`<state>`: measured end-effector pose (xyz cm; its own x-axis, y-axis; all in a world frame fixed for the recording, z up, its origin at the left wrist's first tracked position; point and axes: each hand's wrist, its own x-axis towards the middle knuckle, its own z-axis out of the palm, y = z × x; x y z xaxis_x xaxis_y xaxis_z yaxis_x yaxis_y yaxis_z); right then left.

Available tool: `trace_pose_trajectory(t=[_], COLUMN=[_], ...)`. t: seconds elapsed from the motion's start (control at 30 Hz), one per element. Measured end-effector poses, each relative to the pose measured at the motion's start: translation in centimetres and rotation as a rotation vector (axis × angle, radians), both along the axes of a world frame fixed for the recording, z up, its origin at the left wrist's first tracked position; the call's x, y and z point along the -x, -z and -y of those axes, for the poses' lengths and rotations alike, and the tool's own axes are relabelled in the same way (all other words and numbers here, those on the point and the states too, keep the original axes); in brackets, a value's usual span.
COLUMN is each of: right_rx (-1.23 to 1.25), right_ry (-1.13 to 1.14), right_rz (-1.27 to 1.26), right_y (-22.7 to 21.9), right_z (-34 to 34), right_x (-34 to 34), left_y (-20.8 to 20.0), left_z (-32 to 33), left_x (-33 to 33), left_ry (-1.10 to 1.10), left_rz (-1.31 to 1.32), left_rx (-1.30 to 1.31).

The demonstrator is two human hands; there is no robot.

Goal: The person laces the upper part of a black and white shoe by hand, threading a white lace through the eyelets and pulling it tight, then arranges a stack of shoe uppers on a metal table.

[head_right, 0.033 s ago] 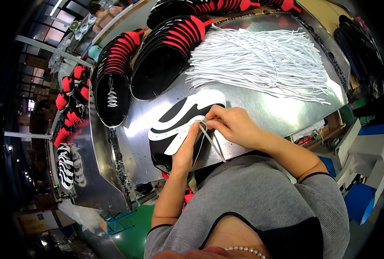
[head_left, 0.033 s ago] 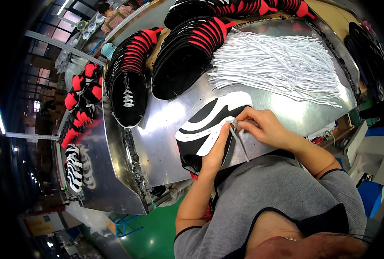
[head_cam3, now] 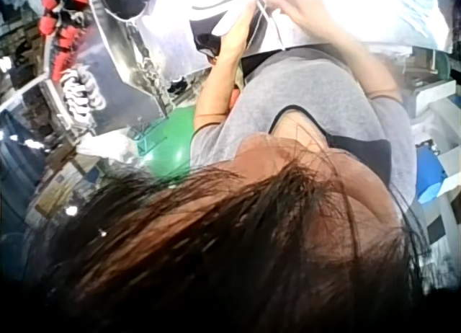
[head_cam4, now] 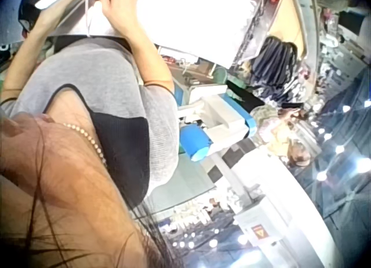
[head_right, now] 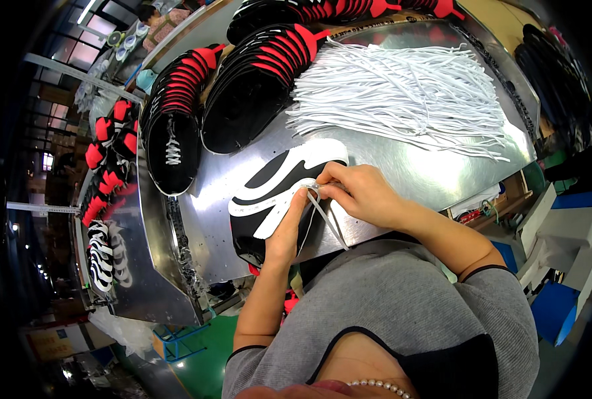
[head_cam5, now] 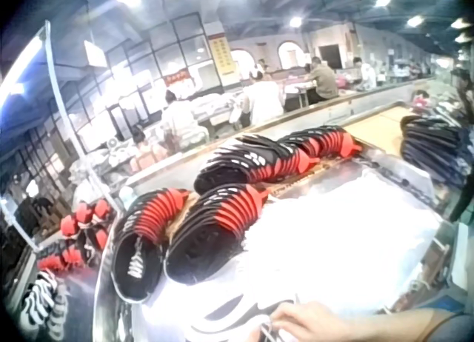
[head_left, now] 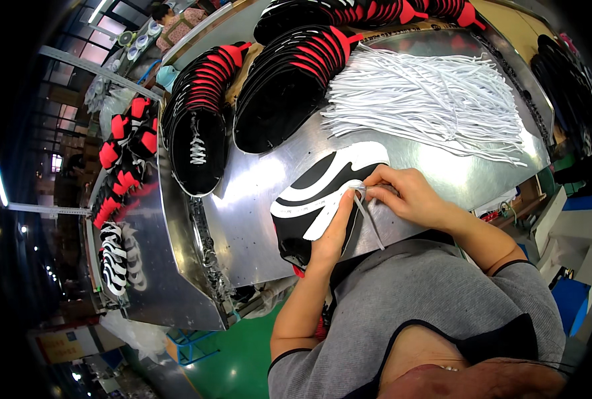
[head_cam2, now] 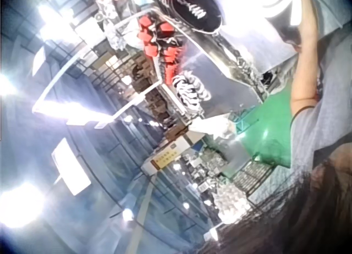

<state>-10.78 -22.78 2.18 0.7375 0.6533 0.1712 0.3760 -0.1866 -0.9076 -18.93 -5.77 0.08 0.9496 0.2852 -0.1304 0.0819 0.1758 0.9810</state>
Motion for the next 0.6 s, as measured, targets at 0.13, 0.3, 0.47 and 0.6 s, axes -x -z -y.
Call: trace_pose_trajectory(t=[0.13, 0.3, 0.47, 0.6], right_rx=[0.162, 0.253, 0.198, 0.001], right_ry=[-0.014, 0.01, -0.087, 0.187], right_rz=[-0.042, 0.039, 0.178, 0.035], right_y=[-1.0, 1.3, -1.9, -1.1], right_z=[-0.9, -2.7, -2.0, 0.2], right_x=[-0.2, -0.4, -1.0, -3.0], left_y=[0.1, 1.7, 3.3, 2.4], left_z=[0.2, 0.3, -2.7, -5.4], left_x=[1.1, 2.0, 1.6, 1.7], left_ry=[0.093, -0.008, 0.038, 0.1], left_rz=[0.127, 0.442, 0.081, 0.025], left_rx=[-0.205, -1.208, -0.158, 0.01])
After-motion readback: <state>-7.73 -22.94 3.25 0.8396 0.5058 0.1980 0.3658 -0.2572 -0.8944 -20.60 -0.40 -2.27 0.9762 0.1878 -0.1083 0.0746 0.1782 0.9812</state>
